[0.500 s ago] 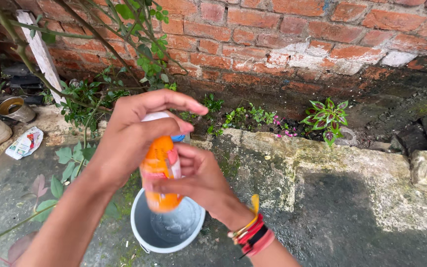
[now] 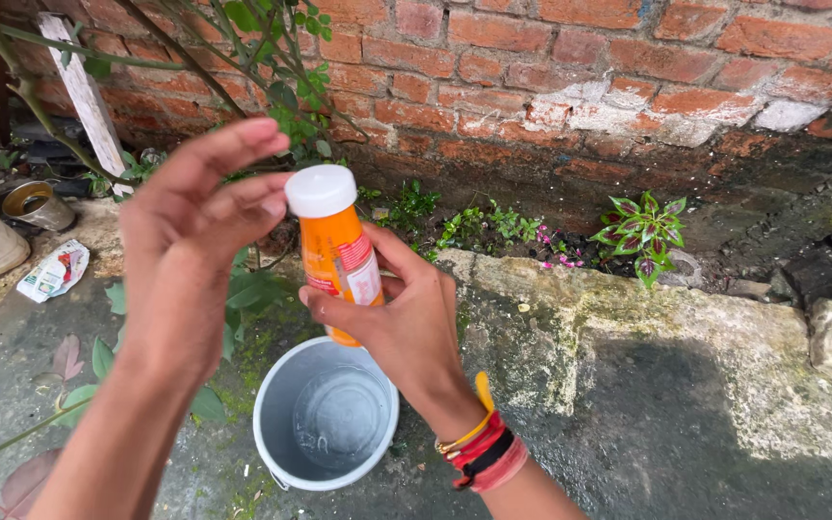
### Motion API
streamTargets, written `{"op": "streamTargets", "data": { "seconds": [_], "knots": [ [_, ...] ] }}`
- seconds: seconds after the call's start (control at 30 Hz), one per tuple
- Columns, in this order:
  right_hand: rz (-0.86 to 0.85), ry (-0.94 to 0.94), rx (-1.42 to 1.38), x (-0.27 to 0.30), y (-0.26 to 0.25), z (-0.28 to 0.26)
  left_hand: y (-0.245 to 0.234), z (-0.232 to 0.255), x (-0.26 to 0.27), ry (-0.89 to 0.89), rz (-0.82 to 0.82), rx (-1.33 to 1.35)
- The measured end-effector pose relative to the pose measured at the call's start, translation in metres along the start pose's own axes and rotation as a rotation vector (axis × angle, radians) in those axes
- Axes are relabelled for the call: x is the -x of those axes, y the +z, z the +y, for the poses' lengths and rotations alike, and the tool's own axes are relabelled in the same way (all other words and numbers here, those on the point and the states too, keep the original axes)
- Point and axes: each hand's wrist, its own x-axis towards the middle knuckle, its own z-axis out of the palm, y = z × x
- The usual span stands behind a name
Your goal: The person applies liquid from an orange bottle onto the branches and leaves of a rose bush and subsequently rinses the bottle and its cap in a bucket of water.
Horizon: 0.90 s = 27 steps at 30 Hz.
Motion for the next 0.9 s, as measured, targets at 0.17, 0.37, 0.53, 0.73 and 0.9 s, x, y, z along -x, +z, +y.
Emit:
{"op": "streamTargets", "data": {
  "seconds": [0.17,0.37,0.53,0.73,0.9],
  "knots": [
    [0.036,-0.053,0.425,0.007,0.005,-0.008,0.043,-0.007,-0.005,0.006,0.188,-0.528],
    [-0.172,0.042,-0.117,0.005,-0.003,0.018,0.041,-0.007,-0.016,-0.117,0.048,-0.333],
    [-0.309,0.154,-0.301,0.013,-0.019,0.029,0.035,-0.023,-0.014,0.04,-0.2,-0.129],
    [-0.184,0.361,-0.168,0.024,-0.041,0.004,0.027,-0.023,0.002,0.034,-0.052,-0.312],
    [0.019,0.334,-0.126,0.019,-0.073,-0.017,-0.011,-0.03,0.017,-0.145,0.114,-0.669]
  ]
}}
